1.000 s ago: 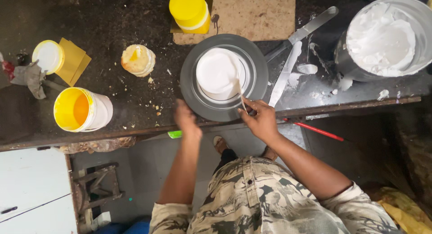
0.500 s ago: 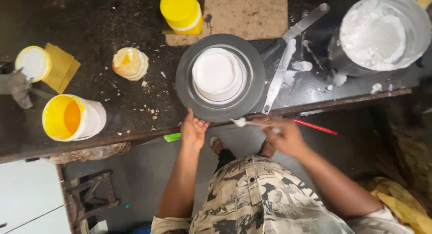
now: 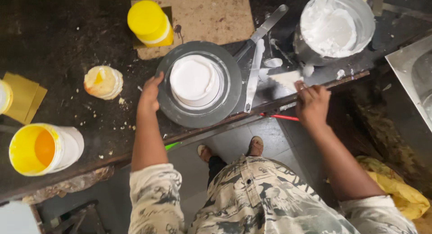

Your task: The person uses a metal spatula to spread a white paste onto a rotating cylindrical object. They then pour a yellow liquid onto the white layer and spread it evenly with the spatula. Finally, they place a yellow lid on the container.

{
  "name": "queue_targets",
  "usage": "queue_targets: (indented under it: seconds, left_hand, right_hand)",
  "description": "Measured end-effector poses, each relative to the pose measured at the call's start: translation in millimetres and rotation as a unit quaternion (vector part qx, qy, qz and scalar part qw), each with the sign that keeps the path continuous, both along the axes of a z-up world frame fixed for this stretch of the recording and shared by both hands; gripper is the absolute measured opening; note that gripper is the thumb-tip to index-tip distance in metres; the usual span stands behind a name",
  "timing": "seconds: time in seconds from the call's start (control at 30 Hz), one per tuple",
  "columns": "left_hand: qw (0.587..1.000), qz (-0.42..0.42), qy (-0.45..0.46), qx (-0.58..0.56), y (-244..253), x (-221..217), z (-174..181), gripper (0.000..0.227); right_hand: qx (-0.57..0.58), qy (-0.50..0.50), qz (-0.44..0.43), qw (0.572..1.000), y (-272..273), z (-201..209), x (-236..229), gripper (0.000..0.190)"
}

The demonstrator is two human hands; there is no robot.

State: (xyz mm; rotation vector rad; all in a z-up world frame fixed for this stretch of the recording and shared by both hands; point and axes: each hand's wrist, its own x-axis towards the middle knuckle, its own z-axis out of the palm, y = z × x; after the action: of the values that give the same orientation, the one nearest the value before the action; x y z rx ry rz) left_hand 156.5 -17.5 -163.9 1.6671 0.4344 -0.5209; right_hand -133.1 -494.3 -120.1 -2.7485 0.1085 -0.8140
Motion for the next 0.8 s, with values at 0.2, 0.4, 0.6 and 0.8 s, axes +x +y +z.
queue_targets:
  seconds: [0.2,0.4,0.6,0.8]
  left_hand:
    - [0.979,0.158,-0.071,-0.106,-46,-157,-23,0.087]
    - [0.996,-0.020,0.086,-0.034,-149,-303,-26,0.088]
    - [0.982,0.138,0.025,-0.128,-86,-297,-56,0.084]
    - [0.950,0.221,0.110,-0.192,-65,-289,-54,0.088]
  right_hand:
    - [0.507,0.082,0.007,0.858,68,23,40,0.033]
    - [0.487,0.073,0.092,0.866,111,15,82,0.028]
    - [0.397,0.118,0.111,0.904,133,19,74,0.030]
    - [0.551,0.147,0.145,0.808,152,32,54,0.031]
